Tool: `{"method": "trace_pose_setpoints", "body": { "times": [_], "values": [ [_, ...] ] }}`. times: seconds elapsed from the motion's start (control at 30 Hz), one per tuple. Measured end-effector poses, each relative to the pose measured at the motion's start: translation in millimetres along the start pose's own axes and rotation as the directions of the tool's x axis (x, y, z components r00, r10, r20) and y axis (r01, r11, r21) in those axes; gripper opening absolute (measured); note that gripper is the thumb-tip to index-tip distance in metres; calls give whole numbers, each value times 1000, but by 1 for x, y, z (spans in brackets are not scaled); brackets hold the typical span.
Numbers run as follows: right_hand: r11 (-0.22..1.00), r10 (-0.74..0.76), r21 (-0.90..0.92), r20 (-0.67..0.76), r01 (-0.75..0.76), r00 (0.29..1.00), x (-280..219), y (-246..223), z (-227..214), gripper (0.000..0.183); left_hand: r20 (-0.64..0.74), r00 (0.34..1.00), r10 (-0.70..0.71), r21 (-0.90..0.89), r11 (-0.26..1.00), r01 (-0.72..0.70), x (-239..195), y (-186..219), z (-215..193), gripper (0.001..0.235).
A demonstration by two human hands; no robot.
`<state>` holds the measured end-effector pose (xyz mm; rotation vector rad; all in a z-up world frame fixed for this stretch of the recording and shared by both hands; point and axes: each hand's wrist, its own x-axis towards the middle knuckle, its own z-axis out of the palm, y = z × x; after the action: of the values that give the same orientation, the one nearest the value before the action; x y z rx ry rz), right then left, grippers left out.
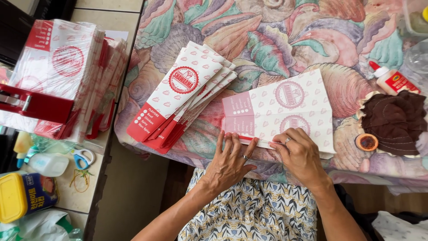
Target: Folding paper food wrappers and organizing them into stacks on a table.
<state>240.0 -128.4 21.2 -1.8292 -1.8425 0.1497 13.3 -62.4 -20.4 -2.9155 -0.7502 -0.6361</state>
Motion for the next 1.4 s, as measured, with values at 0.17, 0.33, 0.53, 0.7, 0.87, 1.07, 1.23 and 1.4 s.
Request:
{"method": "trace_pose_setpoints", "body": {
  "times": [0.17, 0.33, 0.53, 0.7, 0.87, 1.07, 1.23, 1.4],
  "values": [
    [988, 49, 147, -45, -42, 998, -7, 19, 13, 7, 119, 992, -29, -25, 999, 32, -1, -1, 0, 77],
    [945, 136, 301, -15, -125, 991, 3, 16, 6, 9, 198, 980, -36, -12, 999, 39, 1, -1, -3, 75],
    [936, 249, 225, 115, -269, 962, 11, 14, 4, 10, 251, 966, -56, 7, 998, 56, 8, 2, -9, 78],
    [909, 381, 83, 240, -410, 893, 22, 3, -6, 11, 303, 951, -52, -34, 997, 65, 16, 3, -18, 84],
    [970, 242, -27, 128, -240, 962, -1, 19, 4, 13, 375, 926, -51, -2, 998, 57, 27, 6, -30, 97],
    [992, 118, 36, 10, -118, 993, -26, 43, 8, 10, 435, 899, -50, -1, 998, 57, 37, 9, -44, 104],
    [964, 205, 175, 3, -202, 979, -17, 34, -5, 8, 457, 888, -52, 37, 999, 40, 40, 13, -47, 112],
    [924, 284, 252, 48, -287, 958, -7, 27, -12, 12, 473, 879, -56, 78, 997, 21, 42, 16, -44, 117]
  ]
}}
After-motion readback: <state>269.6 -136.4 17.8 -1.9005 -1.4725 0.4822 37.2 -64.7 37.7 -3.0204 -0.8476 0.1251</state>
